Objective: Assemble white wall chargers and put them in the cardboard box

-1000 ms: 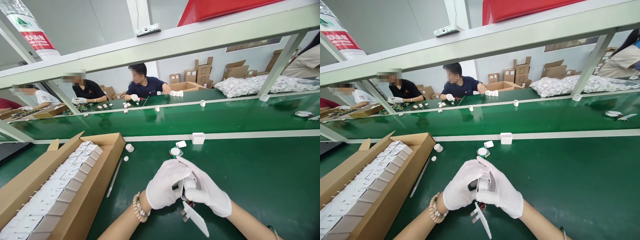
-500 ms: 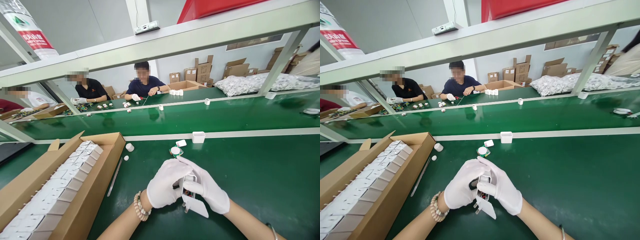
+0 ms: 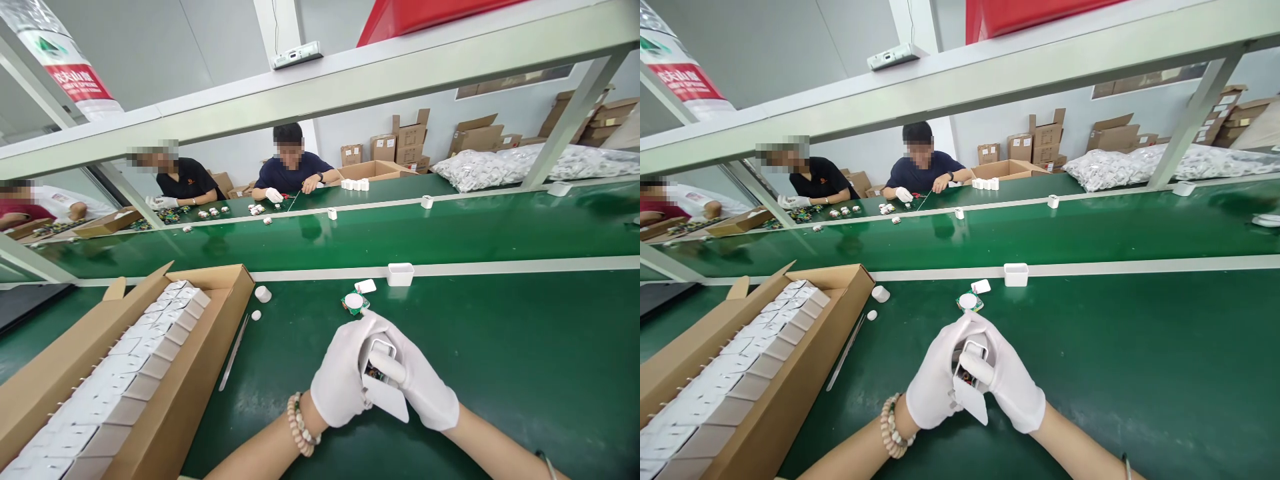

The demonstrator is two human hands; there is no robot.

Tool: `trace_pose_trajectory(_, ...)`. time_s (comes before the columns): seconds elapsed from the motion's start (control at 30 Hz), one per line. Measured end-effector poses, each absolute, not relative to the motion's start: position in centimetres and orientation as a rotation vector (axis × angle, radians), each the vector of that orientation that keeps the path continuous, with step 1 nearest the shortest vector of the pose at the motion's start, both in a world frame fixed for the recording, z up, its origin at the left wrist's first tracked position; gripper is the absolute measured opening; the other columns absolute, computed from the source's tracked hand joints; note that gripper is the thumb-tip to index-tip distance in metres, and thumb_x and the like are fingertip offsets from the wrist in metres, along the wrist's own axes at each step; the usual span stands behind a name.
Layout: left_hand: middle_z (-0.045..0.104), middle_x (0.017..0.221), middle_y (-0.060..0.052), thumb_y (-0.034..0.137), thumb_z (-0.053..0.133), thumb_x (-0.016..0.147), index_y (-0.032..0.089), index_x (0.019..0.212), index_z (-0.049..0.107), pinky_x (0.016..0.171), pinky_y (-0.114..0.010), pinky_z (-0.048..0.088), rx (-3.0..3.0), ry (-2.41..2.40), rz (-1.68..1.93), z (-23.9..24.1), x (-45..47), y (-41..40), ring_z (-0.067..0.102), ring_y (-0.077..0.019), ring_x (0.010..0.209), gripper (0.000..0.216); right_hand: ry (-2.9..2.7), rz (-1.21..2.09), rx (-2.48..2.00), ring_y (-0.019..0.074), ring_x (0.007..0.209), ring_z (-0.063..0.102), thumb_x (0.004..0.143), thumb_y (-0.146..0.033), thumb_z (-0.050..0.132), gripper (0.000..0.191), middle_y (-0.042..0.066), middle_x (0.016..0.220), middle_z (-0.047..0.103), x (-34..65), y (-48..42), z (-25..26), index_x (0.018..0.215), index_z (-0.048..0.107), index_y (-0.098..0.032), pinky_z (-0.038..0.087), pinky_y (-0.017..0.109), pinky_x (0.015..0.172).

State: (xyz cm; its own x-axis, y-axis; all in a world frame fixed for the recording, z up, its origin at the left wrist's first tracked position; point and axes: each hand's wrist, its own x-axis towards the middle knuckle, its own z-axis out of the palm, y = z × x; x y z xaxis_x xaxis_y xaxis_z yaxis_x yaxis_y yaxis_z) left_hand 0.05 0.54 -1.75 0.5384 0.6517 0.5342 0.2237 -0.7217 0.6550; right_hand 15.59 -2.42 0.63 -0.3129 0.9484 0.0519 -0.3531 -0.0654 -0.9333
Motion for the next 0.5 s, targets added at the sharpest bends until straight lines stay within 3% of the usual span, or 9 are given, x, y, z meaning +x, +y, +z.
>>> trace_pose_trajectory(0.07, 0.057, 0.111, -0.011, 0.02, 0.055, 0.08, 0.023, 0.134, 0.038, 0.096, -0.048, 0.045, 2.226, 0.745, 1.083, -2.1, 0.1, 0.5, 0.057, -0.0266, 0.103, 0.057, -1.194, 1.597, -0.754, 0.0249, 0.11, 0.057, 0.083, -0.037, 0.064, 0.055, 0.007, 0.121, 0.061, 15.6, -2.3, 0.7, 0.132, 0.042, -0.027, 0.046, 0.039, 0.092)
trace_pose_trajectory(0.2, 0.059, 0.116, -0.01, 0.023, 0.061, 0.076, 0.026, 0.138, 0.036, 0.093, -0.045, 0.048, 2.281, 0.687, 0.933, -0.8, -0.8, 0.7, 0.056, -0.0279, 0.107, 0.067, -1.4, 1.661, -0.736, 0.0255, 0.104, 0.059, 0.079, -0.032, 0.068, 0.044, 0.005, 0.114, 0.064, 16.1, -2.0, 1.8, 0.12, 0.056, -0.024, 0.044, 0.04, 0.093)
trace_pose_trajectory(0.37, 0.066, 0.108, -0.007, 0.028, 0.074, 0.072, 0.036, 0.134, 0.042, 0.085, -0.046, 0.052, 2.205, 0.696, 0.878, 1.1, -1.8, 0.5, 0.06, -0.0305, 0.105, 0.07, -1.489, 1.713, -0.81, 0.0237, 0.091, 0.062, 0.074, -0.017, 0.065, 0.037, 0.002, 0.092, 0.068, 16.2, -1.9, 2.9, 0.111, 0.063, -0.021, 0.05, 0.036, 0.08)
trace_pose_trajectory(0.5, 0.06, 0.119, -0.011, 0.033, 0.074, 0.072, 0.032, 0.136, 0.041, 0.091, -0.049, 0.05, 2.166, 0.703, 0.866, 1.5, -1.5, 0.7, 0.059, -0.031, 0.107, 0.072, -1.39, 1.822, -0.793, 0.0203, 0.074, 0.063, 0.071, -0.022, 0.07, 0.039, 0.0, 0.08, 0.067, 15.9, -2.1, 2.4, 0.11, 0.065, -0.02, 0.053, 0.032, 0.066)
